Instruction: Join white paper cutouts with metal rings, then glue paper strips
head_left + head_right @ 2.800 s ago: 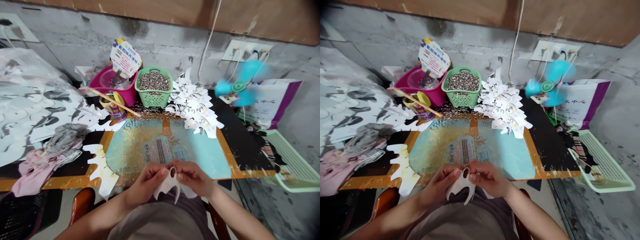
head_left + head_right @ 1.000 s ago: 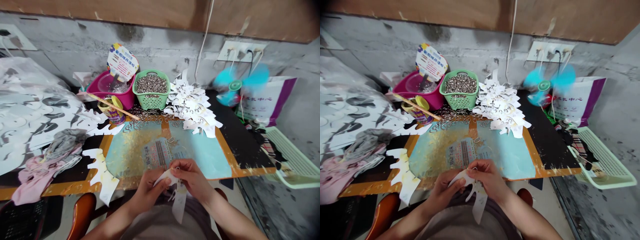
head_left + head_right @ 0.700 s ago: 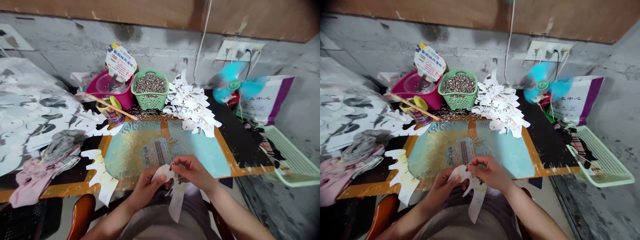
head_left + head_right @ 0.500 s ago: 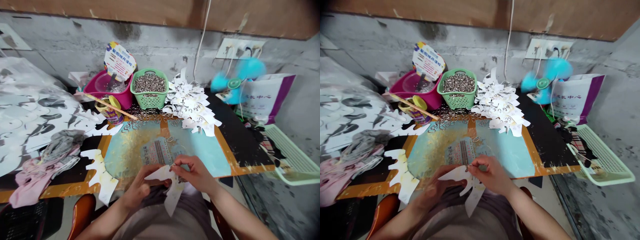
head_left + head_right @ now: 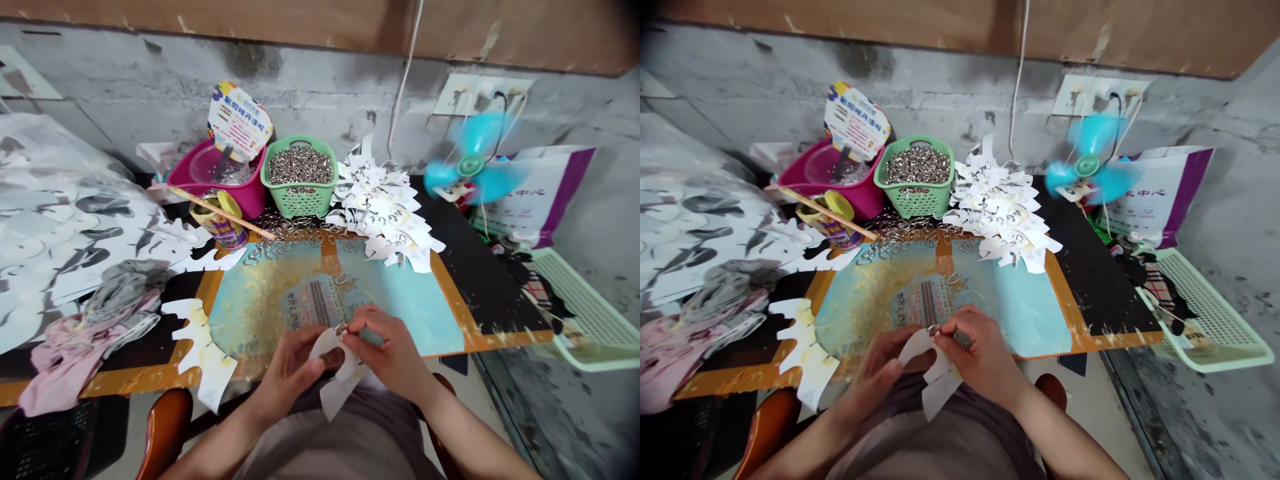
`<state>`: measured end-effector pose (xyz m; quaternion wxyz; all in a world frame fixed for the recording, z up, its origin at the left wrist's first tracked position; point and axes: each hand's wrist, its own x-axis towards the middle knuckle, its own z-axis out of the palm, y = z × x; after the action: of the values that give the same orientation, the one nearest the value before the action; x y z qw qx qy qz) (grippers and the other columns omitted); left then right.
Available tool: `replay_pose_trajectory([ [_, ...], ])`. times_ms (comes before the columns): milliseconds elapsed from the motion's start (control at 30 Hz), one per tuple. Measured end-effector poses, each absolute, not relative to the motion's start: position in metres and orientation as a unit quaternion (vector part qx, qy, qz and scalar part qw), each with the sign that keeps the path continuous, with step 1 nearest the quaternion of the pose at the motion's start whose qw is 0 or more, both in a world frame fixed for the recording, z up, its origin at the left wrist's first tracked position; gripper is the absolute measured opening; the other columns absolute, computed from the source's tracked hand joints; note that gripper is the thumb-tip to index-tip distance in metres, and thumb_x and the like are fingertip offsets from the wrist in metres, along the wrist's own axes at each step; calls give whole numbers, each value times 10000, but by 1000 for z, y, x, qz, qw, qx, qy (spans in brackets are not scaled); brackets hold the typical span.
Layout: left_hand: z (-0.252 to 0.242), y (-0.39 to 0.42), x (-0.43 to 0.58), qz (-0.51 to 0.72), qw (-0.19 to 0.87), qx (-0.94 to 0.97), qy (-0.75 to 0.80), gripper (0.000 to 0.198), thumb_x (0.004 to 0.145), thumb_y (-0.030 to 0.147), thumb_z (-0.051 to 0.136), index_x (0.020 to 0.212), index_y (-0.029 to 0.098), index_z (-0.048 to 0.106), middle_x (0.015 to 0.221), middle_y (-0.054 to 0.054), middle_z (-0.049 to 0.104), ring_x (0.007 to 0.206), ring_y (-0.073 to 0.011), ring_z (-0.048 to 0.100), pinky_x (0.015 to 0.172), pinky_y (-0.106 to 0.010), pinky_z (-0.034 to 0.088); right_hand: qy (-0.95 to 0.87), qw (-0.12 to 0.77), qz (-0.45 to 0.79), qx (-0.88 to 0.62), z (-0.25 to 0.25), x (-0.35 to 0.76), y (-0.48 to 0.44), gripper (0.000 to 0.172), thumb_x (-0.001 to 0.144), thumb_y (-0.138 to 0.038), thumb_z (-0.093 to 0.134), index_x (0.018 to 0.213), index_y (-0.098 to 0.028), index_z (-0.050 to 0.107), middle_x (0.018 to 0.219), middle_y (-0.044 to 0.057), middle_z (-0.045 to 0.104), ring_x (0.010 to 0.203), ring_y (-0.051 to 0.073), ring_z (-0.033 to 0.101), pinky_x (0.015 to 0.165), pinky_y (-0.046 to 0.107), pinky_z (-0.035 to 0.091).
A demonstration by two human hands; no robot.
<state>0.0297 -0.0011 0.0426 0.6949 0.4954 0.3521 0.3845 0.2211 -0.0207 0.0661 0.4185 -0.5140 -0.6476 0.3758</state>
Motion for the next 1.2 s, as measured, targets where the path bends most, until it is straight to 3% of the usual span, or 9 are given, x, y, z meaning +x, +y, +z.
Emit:
replay_pose_trajectory([
  [167,55,7,27,338,640,557,408,368,842,492,684,742,139,667,703,-16,585,663,-133,565,588,-226,530,-712,437,287,-470,63,211,-20,96,923,-218,656,830,-217,677,768,-2,669,800,157,570,775,301,475],
  [333,47,4,29,382,521,614,453,346,926,378,596,682,134,616,608,22,499,578,-84,430,528,-184,372,-711,479,87,-507,55,190,-27,90,885,-121,664,879,-205,695,1047,80,662,1000,229,554,867,398,495],
  [500,43,1,26,394,534,565,490,362,903,396,618,660,128,611,604,17,495,596,-96,416,549,-209,348,-733,455,2,-506,45,176,-41,154,868,-57,631,970,-171,650,935,67,602,920,213,573,1029,530,394],
  [600,46,0,24,392,557,544,490,370,893,407,622,643,136,591,590,26,465,577,-93,381,536,-212,326,-714,479,35,-509,43,172,-45,166,860,-48,619,964,-177,636,930,48,549,893,187,567,1011,495,404],
  [700,49,-1,21,393,548,558,483,382,902,403,603,622,149,550,568,42,407,549,-87,328,509,-213,282,-650,517,153,-535,45,170,-44,93,871,-103,610,846,-193,605,962,45,524,906,171,568,855,352,477],
  [833,50,0,13,377,496,634,458,374,940,375,551,637,157,530,587,39,401,565,-95,349,530,-220,283,-572,519,298,-561,50,170,-36,197,853,-159,634,702,-204,517,920,21,524,902,160,579,810,289,478],
  [1000,54,3,3,349,452,696,436,323,962,324,525,679,167,526,616,35,399,579,-102,370,560,-234,296,-630,442,387,-508,63,186,-23,184,876,-214,628,1049,-225,565,1156,70,592,1125,211,562,965,345,448],
  [1100,58,2,1,337,470,696,426,356,966,341,520,654,172,497,601,37,358,567,-103,332,542,-242,265,-712,347,403,-457,74,195,-17,34,920,-193,568,935,-216,588,947,35,649,978,196,591,957,354,430],
  [1200,62,-1,0,339,533,665,398,335,961,414,524,730,171,531,637,26,414,589,-108,368,542,-236,279,-736,313,390,-456,82,200,-15,119,902,-158,580,804,-208,534,809,0,599,869,173,573,872,314,426],
])
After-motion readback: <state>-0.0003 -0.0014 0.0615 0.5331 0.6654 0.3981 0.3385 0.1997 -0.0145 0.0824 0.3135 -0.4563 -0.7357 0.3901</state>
